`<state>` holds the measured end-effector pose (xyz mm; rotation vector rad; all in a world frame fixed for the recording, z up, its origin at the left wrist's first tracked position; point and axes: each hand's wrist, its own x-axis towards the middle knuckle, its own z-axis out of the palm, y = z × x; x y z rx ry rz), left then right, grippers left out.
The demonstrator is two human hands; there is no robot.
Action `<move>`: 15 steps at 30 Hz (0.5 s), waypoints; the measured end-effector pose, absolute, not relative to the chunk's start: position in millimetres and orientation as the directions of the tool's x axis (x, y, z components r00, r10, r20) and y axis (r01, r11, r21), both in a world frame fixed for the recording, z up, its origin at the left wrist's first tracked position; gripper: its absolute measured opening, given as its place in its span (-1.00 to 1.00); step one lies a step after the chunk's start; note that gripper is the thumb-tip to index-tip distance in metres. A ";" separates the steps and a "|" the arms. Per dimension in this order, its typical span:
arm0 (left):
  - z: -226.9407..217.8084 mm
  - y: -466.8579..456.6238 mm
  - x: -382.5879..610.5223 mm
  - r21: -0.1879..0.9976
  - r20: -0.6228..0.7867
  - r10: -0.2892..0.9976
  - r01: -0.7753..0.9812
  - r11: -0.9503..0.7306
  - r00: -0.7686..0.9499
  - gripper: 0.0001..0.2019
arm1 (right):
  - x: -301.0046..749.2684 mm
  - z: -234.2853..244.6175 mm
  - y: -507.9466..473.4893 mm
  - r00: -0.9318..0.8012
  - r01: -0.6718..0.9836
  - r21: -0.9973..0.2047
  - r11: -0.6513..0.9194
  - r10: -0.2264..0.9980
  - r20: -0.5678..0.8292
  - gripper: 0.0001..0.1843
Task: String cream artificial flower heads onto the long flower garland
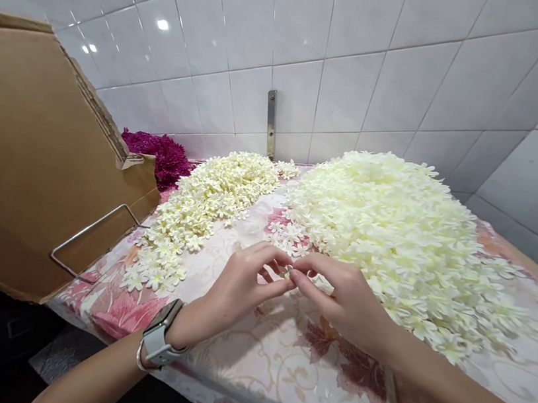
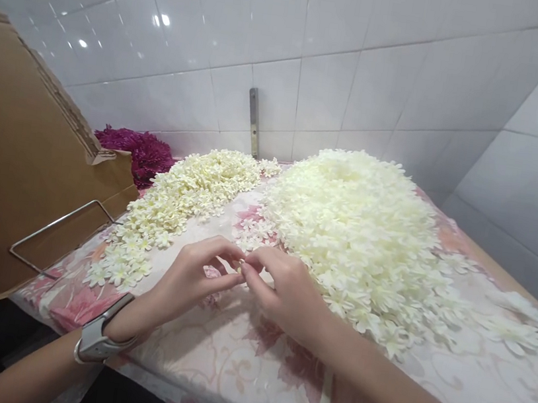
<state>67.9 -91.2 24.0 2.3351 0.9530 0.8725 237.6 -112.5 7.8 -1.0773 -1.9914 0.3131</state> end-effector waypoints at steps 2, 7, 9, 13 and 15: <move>26.7 -84.8 66.0 0.546 0.464 0.689 0.432 -0.718 0.557 -0.81 | 238.4 8.0 -111.0 -0.239 0.591 -0.563 0.577 0.792 0.561 -0.83; 76.0 -45.4 51.3 0.235 0.582 0.660 0.678 -0.696 0.475 -0.86 | 240.8 8.5 -108.8 -0.195 0.618 -0.519 0.590 0.755 0.627 -0.85; 95.3 -23.0 51.4 0.132 0.200 0.767 0.759 -0.638 0.610 -0.81 | 241.2 7.8 -108.7 -0.208 0.614 -0.507 0.604 0.744 0.634 -0.84; 97.0 11.5 66.6 0.070 -0.307 0.697 0.746 -0.663 0.648 -0.78 | 240.0 5.0 -109.7 -0.241 0.613 -0.490 0.620 0.737 0.631 -0.82; 86.0 19.9 75.1 0.063 -0.379 0.669 0.739 -0.670 0.639 -0.73 | 238.9 3.2 -110.5 -0.254 0.602 -0.492 0.629 0.735 0.629 -0.82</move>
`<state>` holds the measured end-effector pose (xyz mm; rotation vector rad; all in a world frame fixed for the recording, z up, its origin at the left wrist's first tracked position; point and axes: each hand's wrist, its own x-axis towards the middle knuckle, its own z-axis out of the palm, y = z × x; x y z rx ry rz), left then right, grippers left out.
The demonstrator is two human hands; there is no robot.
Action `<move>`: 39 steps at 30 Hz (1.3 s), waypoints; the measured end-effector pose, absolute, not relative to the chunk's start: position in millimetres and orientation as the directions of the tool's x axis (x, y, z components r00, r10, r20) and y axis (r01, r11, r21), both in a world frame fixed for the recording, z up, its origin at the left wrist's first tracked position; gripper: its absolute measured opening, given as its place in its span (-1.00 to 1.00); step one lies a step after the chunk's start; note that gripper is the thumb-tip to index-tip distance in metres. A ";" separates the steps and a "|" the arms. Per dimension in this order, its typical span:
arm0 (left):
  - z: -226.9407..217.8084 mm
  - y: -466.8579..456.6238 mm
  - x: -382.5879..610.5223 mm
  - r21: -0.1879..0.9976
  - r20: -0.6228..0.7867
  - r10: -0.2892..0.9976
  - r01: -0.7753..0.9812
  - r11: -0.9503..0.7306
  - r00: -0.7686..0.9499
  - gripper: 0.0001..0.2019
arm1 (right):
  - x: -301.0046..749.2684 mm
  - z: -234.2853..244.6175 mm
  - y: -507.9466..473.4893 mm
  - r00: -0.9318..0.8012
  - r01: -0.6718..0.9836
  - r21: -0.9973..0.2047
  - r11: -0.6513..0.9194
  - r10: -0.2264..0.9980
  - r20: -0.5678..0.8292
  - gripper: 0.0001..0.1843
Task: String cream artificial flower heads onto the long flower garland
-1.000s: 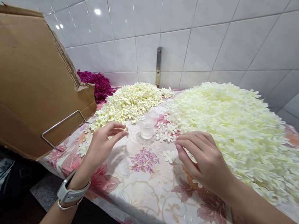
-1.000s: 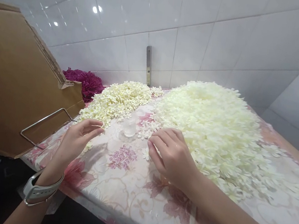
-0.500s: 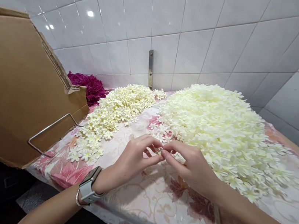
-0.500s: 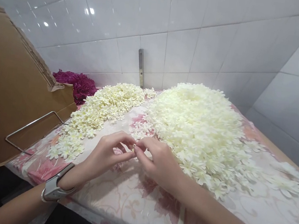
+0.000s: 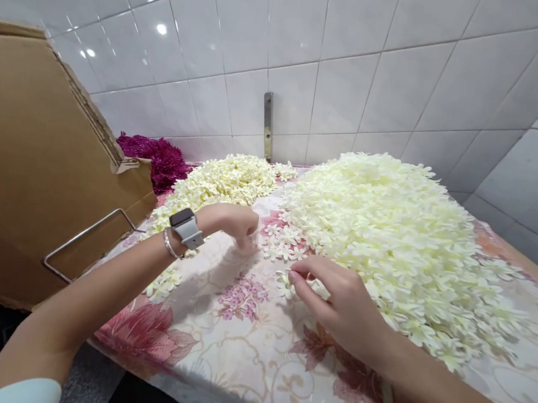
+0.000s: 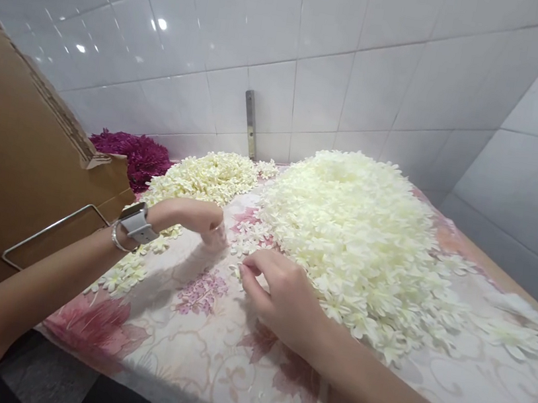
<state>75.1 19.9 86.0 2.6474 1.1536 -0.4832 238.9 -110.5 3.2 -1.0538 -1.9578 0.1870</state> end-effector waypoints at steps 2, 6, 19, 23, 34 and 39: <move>77.4 24.3 79.9 0.068 -0.423 0.648 0.735 -0.675 0.634 -0.74 | 237.9 1.1 -111.1 -0.270 0.593 -0.499 0.632 0.740 0.617 -0.82; 85.0 29.0 76.4 0.104 -0.424 0.632 0.728 -0.678 0.649 -0.90 | 237.2 -0.3 -112.3 -0.283 0.583 -0.538 0.609 0.773 0.568 -0.83; 71.9 -72.5 83.2 0.216 0.283 0.569 0.527 -0.822 0.772 -0.79 | 242.5 15.7 -111.9 -0.021 0.000 -1.000 0.029 0.999 0.029 -0.78; 40.4 -69.8 86.1 0.423 0.330 0.597 0.451 -0.786 0.731 -0.76 | 244.1 15.0 -111.1 -0.078 -0.007 -0.999 0.035 0.996 0.036 -0.69; 7.5 -59.8 75.8 0.816 0.228 0.790 0.332 -0.474 0.569 -0.83 | 253.8 24.0 -106.3 0.116 0.209 -0.949 0.238 0.957 0.265 -0.70; 9.6 -64.1 76.7 0.832 0.143 0.806 0.371 -0.413 0.575 -0.86 | 253.5 19.6 -103.5 0.095 0.199 -0.958 0.208 0.969 0.230 -0.70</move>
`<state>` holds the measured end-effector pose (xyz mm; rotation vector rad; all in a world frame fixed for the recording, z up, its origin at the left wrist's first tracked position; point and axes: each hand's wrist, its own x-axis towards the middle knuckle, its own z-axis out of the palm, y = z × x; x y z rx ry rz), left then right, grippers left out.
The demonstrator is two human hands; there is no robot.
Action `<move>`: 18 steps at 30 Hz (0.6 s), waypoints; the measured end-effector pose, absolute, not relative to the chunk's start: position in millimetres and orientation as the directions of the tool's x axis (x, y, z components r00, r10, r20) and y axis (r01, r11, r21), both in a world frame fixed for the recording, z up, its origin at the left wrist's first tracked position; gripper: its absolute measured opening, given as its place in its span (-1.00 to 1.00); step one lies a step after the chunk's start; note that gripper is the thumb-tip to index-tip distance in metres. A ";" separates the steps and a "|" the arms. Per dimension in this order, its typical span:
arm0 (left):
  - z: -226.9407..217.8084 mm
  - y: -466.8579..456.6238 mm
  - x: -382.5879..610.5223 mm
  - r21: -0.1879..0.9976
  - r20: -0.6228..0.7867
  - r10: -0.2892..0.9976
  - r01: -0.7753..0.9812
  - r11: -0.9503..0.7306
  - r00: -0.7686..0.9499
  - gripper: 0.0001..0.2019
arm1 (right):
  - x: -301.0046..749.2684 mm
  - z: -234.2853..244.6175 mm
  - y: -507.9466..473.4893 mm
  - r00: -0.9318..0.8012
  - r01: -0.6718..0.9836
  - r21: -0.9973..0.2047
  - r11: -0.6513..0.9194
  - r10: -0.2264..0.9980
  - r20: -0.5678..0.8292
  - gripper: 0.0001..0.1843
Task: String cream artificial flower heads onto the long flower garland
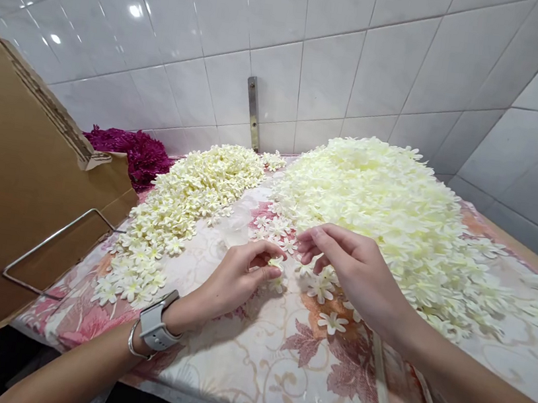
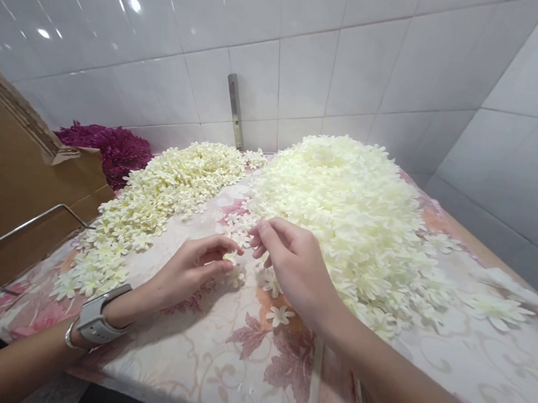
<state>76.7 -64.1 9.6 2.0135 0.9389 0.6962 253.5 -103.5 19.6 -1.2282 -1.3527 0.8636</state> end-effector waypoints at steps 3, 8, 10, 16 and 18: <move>10.8 -64.8 78.5 0.905 0.142 0.780 0.239 -0.351 0.609 -0.86 | 254.8 18.4 -103.7 0.079 0.262 -0.939 0.225 0.964 0.253 -0.69; 10.8 -63.6 80.6 0.994 0.073 0.840 0.031 -0.106 0.537 -0.82 | 253.2 20.4 -105.8 -0.085 0.424 -0.841 0.337 0.939 0.333 -0.83; 11.4 -64.3 81.3 1.000 0.028 0.843 -0.011 -0.027 0.537 -0.79 | 250.7 18.9 -106.0 -0.159 0.467 -0.787 0.402 0.914 0.372 -0.87; 16.0 -70.9 84.6 0.997 -0.052 0.774 -0.014 0.078 0.631 -0.70 | 246.5 10.5 -106.6 -0.166 0.564 -0.617 0.549 0.808 0.566 -0.83; 17.1 -71.9 84.9 0.998 -0.056 0.771 0.010 0.064 0.635 -0.66 | 246.7 9.1 -107.4 -0.175 0.576 -0.602 0.554 0.802 0.571 -0.82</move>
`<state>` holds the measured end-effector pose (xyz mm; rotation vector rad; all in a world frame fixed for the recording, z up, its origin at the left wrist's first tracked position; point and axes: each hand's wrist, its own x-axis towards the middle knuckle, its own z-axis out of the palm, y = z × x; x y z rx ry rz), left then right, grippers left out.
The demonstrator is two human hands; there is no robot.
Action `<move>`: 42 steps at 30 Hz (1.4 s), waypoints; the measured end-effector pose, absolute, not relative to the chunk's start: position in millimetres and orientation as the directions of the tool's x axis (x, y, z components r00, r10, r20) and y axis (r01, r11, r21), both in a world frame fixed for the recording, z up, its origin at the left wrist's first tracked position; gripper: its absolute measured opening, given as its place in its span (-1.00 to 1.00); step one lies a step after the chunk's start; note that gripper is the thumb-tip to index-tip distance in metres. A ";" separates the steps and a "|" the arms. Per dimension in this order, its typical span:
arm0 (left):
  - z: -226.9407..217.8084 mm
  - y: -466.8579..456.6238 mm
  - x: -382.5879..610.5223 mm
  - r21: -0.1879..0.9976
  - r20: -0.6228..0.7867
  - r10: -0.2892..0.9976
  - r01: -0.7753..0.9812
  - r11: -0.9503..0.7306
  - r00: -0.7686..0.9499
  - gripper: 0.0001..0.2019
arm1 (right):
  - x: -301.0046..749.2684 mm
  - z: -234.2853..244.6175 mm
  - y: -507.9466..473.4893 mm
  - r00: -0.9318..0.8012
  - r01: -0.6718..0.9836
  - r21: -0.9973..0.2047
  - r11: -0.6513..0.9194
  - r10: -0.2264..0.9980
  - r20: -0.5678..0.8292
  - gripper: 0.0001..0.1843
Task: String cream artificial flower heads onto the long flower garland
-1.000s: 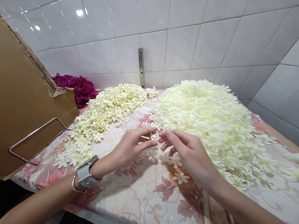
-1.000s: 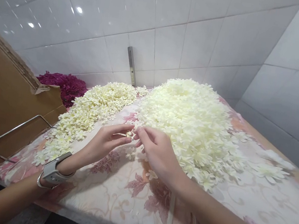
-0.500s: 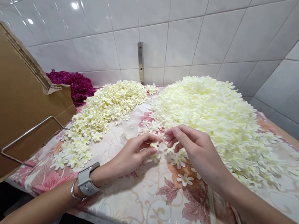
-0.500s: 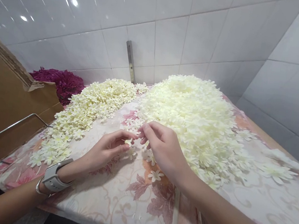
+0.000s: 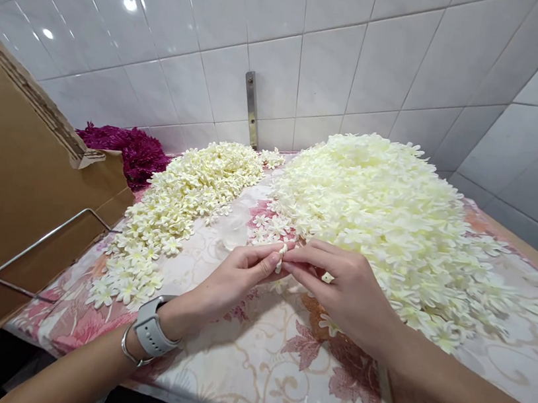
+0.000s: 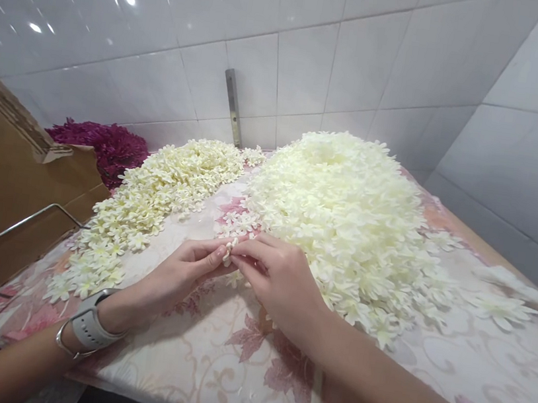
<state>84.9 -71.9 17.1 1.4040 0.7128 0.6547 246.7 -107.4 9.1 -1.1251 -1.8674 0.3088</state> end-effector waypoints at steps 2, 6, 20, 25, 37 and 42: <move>17.4 -72.1 84.5 0.998 -0.056 0.756 0.031 0.046 0.652 -0.64 | 247.0 7.8 -108.3 -0.189 0.575 -0.593 0.563 0.797 0.574 -0.80; 15.3 -73.1 83.2 0.998 -0.050 0.732 0.062 0.010 0.680 -0.65 | 245.8 3.8 -110.3 -0.237 0.564 -0.557 0.609 0.766 0.597 -0.78; 19.2 -73.3 79.1 0.987 -0.100 0.704 -0.020 0.160 0.703 -0.73 | 246.1 1.3 -113.6 -0.358 0.702 -0.198 0.684 0.579 0.733 -0.71; 18.8 -69.7 78.9 0.957 -0.177 0.722 -0.055 0.286 0.669 -0.71 | 247.3 0.3 -112.8 -0.380 0.749 -0.155 0.644 0.609 0.696 -0.69; 18.9 -75.0 76.6 0.913 -0.198 0.614 -0.085 0.400 0.764 -0.78 | 248.1 0.9 -115.1 -0.460 0.771 0.048 0.635 0.504 0.731 -0.69; 15.5 -73.1 79.1 0.917 -0.231 0.644 -0.058 0.394 0.729 -0.79 | 248.3 5.6 -114.0 -0.442 0.760 -0.029 0.649 0.549 0.710 -0.73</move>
